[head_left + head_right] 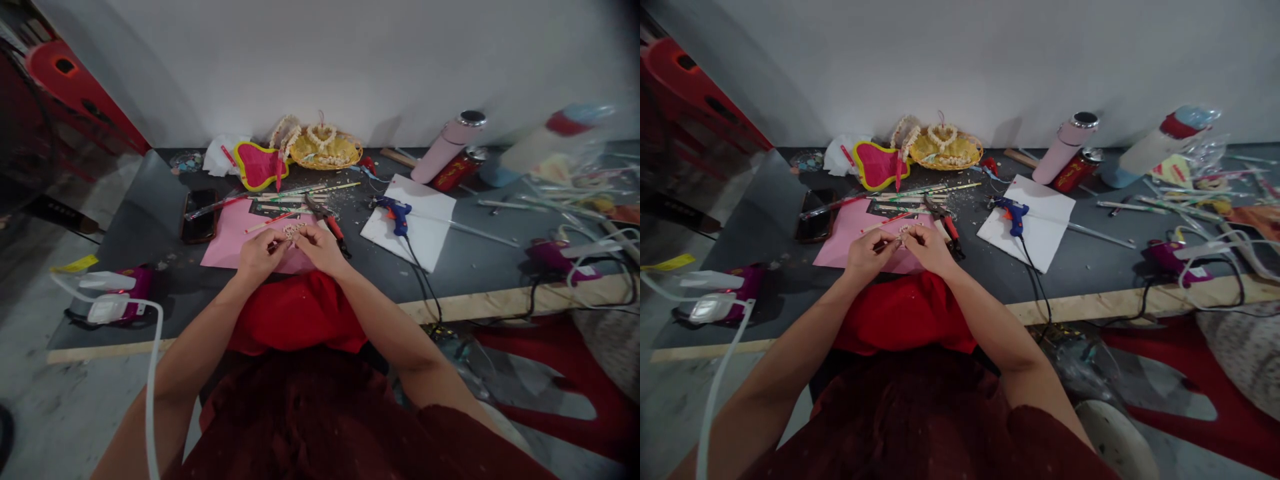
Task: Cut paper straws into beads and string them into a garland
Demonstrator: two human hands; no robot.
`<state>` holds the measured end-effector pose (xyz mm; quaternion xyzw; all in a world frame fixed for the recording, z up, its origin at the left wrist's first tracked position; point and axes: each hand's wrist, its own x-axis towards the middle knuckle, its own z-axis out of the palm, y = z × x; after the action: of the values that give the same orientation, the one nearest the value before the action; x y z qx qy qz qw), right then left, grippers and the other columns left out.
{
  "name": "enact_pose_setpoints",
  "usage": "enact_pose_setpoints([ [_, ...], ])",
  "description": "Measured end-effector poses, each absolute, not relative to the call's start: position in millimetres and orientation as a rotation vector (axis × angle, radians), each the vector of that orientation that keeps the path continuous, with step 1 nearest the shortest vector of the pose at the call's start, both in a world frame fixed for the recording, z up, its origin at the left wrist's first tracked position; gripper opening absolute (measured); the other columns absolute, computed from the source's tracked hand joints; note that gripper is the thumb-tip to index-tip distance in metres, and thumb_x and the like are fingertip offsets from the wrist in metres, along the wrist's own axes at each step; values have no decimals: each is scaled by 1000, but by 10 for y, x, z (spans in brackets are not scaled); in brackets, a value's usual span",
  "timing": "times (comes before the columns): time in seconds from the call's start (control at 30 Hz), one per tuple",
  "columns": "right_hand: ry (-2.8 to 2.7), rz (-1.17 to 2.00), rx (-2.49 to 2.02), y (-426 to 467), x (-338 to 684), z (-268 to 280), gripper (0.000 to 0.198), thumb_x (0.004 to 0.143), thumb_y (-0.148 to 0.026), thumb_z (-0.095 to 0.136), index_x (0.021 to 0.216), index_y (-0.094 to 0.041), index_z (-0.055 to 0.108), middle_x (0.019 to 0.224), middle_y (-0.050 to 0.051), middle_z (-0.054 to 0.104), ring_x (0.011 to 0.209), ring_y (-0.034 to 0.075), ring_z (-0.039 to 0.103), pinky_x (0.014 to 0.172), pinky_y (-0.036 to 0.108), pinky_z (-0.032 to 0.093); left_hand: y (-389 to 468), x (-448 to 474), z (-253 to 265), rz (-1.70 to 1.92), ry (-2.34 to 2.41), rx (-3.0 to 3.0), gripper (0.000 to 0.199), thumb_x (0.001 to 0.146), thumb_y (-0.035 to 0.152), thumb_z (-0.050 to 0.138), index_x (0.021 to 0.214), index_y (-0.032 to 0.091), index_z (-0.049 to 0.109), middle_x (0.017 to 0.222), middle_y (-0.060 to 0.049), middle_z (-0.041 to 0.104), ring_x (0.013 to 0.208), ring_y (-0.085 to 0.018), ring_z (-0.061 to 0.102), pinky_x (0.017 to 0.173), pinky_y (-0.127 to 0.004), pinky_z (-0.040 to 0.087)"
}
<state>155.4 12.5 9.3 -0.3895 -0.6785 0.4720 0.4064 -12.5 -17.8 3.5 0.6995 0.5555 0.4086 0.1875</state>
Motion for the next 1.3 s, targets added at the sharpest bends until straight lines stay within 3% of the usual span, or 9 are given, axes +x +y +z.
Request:
enact_pose_setpoints([
  [0.33, -1588, 1429, -801, 144, 1551, 55, 34, 74, -50, 68, 84, -19, 58, 77, -1, 54, 68, 10, 47, 64, 24, 41, -198, -129, 67, 1249, 1520, 1901, 14, 83, 31, 61, 84, 18, 65, 82, -3, 69, 70, -12, 61, 65, -24, 48],
  [0.7, -1580, 1414, -776, 99, 1541, 102, 35, 77, -52, 66, 82, -18, 59, 69, -4, 49, 59, 7, 39, 55, 22, 35, -200, -116, 75, 1391, 1438, 1869, 10, 80, 28, 66, 80, 18, 66, 73, -1, 68, 64, -11, 60, 60, -23, 47],
  [1.3, -1619, 1356, -753, 75, 1548, 108, 34, 81, -53, 61, 82, -19, 58, 68, -3, 51, 59, 8, 43, 55, 23, 36, -208, -119, 111, 1419, 1367, 1873, 7, 79, 24, 67, 79, 18, 66, 73, -1, 68, 65, -11, 61, 61, -22, 48],
])
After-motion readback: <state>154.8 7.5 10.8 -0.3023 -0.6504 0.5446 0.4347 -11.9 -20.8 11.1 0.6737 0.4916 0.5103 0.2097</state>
